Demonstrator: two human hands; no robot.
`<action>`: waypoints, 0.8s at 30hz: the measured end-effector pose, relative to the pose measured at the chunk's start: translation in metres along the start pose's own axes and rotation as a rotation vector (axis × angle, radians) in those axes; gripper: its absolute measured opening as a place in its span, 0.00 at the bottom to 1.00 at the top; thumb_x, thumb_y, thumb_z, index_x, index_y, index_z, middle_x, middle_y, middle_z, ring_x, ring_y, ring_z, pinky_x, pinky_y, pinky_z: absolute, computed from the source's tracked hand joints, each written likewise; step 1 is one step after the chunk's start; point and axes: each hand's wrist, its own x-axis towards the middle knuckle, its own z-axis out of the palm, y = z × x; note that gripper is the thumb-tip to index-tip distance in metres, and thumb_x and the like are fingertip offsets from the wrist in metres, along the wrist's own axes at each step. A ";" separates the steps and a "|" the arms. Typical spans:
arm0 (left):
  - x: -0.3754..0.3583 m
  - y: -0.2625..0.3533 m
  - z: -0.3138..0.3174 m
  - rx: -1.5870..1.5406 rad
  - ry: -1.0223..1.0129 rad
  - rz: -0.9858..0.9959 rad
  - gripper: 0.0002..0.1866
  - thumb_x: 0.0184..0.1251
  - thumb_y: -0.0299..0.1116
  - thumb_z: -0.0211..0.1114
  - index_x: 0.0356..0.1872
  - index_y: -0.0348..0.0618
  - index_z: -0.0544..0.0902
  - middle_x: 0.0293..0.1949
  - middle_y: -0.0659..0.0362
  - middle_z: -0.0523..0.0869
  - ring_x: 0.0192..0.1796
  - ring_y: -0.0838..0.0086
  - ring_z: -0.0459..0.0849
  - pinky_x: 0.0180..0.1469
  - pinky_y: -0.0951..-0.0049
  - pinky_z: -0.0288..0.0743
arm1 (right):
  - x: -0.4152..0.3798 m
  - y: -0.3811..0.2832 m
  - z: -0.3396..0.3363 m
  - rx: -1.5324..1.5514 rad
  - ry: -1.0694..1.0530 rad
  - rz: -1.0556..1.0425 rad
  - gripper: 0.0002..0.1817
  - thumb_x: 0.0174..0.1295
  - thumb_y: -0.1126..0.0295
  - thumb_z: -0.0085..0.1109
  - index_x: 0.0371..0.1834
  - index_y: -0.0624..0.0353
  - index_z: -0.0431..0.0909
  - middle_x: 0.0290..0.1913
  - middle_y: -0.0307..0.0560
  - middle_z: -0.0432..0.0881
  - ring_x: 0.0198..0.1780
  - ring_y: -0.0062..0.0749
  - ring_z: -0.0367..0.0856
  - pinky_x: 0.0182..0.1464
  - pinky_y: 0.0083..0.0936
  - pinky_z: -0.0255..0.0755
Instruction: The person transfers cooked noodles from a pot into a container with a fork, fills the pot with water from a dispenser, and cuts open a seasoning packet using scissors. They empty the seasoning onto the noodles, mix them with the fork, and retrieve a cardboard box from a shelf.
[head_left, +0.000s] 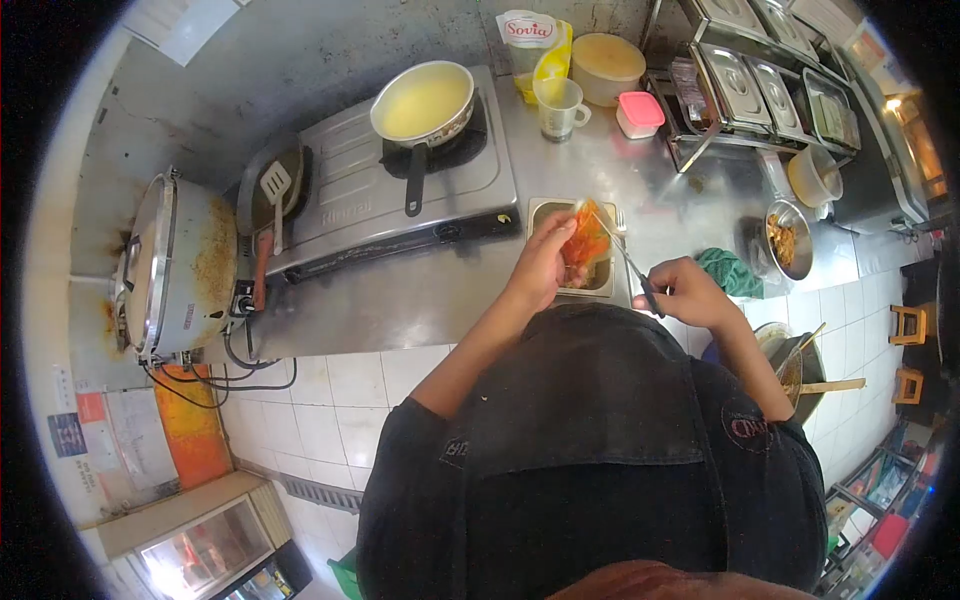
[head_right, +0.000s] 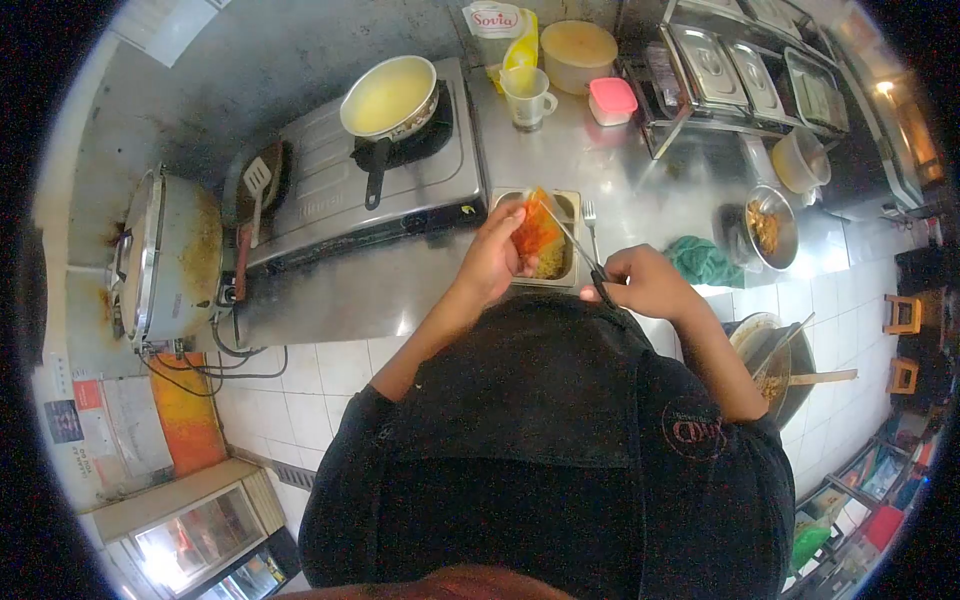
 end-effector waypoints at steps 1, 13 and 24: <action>0.000 0.000 0.000 -0.003 -0.015 -0.025 0.13 0.78 0.44 0.53 0.54 0.52 0.72 0.38 0.60 0.82 0.25 0.74 0.78 0.23 0.75 0.71 | 0.001 -0.003 -0.001 0.019 -0.002 0.031 0.32 0.57 0.44 0.68 0.16 0.65 0.75 0.13 0.43 0.64 0.20 0.25 0.62 0.25 0.32 0.59; 0.013 -0.010 -0.004 0.080 0.044 -0.021 0.11 0.78 0.45 0.53 0.51 0.55 0.74 0.34 0.64 0.80 0.23 0.80 0.71 0.18 0.80 0.56 | 0.005 -0.015 0.005 -0.073 0.001 0.222 0.28 0.57 0.43 0.66 0.19 0.61 0.84 0.15 0.39 0.75 0.22 0.23 0.72 0.28 0.28 0.64; 0.059 -0.024 0.020 0.080 -0.045 -0.293 0.10 0.77 0.42 0.53 0.49 0.52 0.74 0.27 0.64 0.75 0.16 0.82 0.63 0.16 0.83 0.52 | -0.015 0.008 0.005 0.112 0.190 0.382 0.38 0.56 0.31 0.60 0.16 0.61 0.83 0.13 0.41 0.75 0.19 0.29 0.75 0.28 0.30 0.68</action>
